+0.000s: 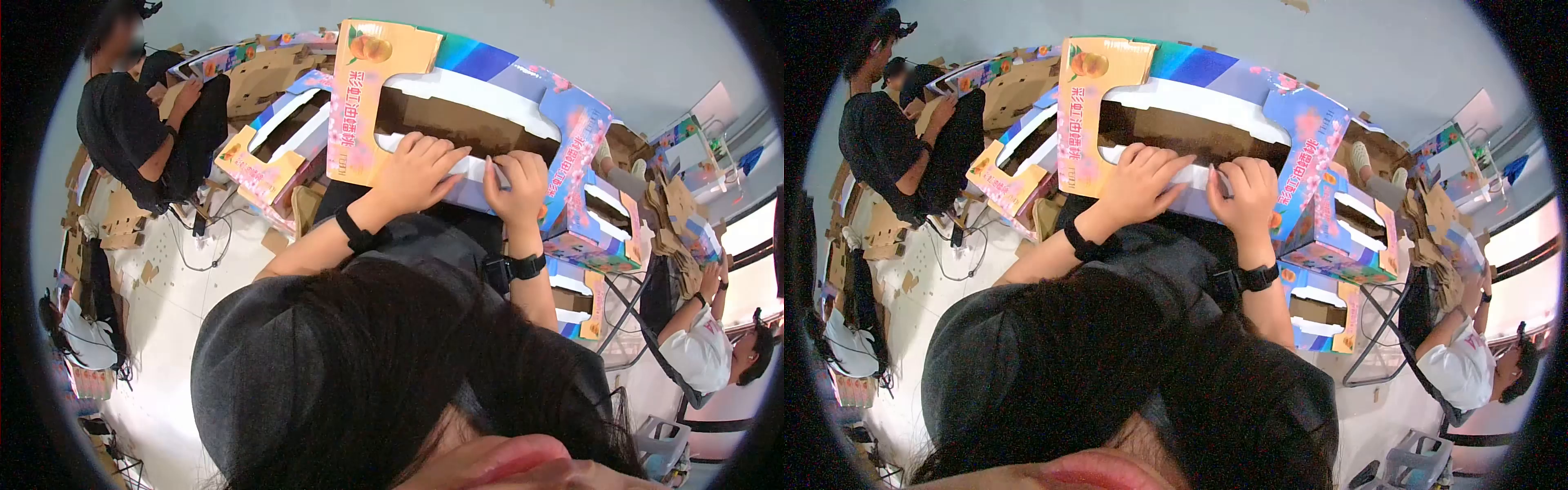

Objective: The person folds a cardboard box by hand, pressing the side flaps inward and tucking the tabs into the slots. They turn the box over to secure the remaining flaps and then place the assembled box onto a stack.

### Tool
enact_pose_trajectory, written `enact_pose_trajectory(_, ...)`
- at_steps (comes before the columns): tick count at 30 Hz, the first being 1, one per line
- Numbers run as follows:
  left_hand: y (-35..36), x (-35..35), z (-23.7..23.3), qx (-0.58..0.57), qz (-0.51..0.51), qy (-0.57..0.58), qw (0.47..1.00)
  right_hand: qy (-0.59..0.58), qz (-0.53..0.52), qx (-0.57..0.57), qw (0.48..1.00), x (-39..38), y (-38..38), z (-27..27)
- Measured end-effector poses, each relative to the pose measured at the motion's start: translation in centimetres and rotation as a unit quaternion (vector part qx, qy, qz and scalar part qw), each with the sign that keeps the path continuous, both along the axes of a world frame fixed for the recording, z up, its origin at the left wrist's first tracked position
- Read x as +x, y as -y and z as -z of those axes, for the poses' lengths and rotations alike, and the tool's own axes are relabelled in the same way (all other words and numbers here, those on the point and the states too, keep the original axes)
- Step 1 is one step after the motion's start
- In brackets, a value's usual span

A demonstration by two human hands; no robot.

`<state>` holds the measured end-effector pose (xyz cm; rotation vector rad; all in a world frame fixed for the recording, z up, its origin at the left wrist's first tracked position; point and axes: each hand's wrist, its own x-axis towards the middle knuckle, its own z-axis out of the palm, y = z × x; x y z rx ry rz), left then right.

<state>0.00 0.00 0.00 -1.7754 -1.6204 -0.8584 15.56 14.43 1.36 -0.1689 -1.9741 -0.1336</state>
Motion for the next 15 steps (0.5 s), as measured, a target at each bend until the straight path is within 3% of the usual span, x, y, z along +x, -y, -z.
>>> enact_pose_trajectory(2, -0.5, -0.2, 0.1, 0.012, 0.006, 0.003, 1.000, -0.054, -0.011, 0.017, 0.998, 0.5, 0.1, -1.4)
enact_pose_trajectory(4, 2.0, 2.9, 1.7, -0.015, 0.012, 0.059, 0.998, -0.061, 0.054, 0.017, 0.997, 3.6, 2.2, -3.1)
enact_pose_trajectory(7, 0.7, 0.4, 0.8, 0.028, 0.019, 0.008, 0.999, -0.201, 0.074, 0.052, 0.975, 1.3, -0.2, -8.4)
enact_pose_trajectory(11, 0.9, 0.8, 1.9, 0.056, 0.036, -0.004, 0.998, -0.106, 0.218, 0.080, 0.967, 2.4, -1.9, -9.8)
enact_pose_trajectory(15, 1.0, 0.5, 1.7, 0.061, 0.066, 0.002, 0.996, -0.074, 0.217, 0.030, 0.973, 3.2, -2.8, -8.2)
